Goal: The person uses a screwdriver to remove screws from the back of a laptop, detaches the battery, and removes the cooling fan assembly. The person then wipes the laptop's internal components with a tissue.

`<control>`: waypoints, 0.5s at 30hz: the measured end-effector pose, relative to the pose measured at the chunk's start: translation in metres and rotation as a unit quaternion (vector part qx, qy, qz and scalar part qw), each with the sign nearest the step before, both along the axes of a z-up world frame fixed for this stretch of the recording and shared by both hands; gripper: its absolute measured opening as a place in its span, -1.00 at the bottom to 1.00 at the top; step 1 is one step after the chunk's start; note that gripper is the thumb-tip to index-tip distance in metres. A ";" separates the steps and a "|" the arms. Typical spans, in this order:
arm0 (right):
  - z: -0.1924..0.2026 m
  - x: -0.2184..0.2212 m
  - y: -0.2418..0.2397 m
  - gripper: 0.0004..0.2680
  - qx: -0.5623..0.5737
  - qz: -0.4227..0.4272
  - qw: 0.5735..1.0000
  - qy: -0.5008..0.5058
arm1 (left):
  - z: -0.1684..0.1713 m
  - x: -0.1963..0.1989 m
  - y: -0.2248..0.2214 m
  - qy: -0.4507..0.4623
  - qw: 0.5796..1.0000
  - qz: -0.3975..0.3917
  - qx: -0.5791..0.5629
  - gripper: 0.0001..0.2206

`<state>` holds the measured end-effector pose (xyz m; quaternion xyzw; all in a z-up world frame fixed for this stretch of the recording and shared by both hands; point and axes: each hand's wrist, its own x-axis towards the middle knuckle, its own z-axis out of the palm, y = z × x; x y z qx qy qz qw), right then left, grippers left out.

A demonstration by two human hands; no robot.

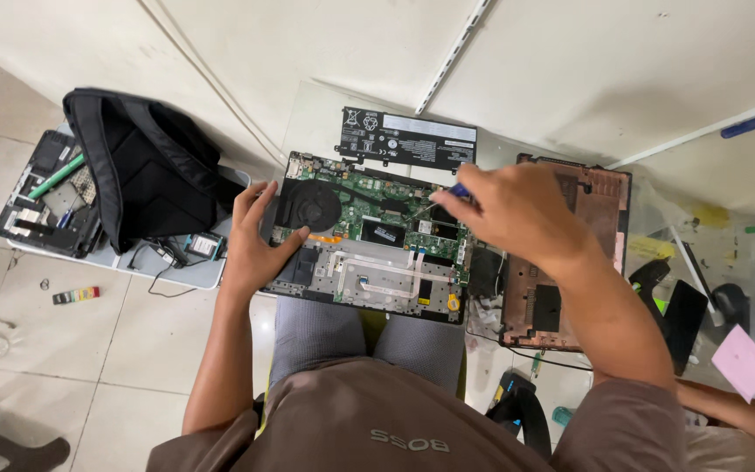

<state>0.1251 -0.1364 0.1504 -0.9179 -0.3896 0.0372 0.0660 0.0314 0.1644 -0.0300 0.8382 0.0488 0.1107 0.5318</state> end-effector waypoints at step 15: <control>0.022 -0.005 0.021 -0.80 -0.099 0.133 0.986 0.022 | 0.062 0.071 -0.111 -0.180 0.932 -0.313 -0.042 -0.85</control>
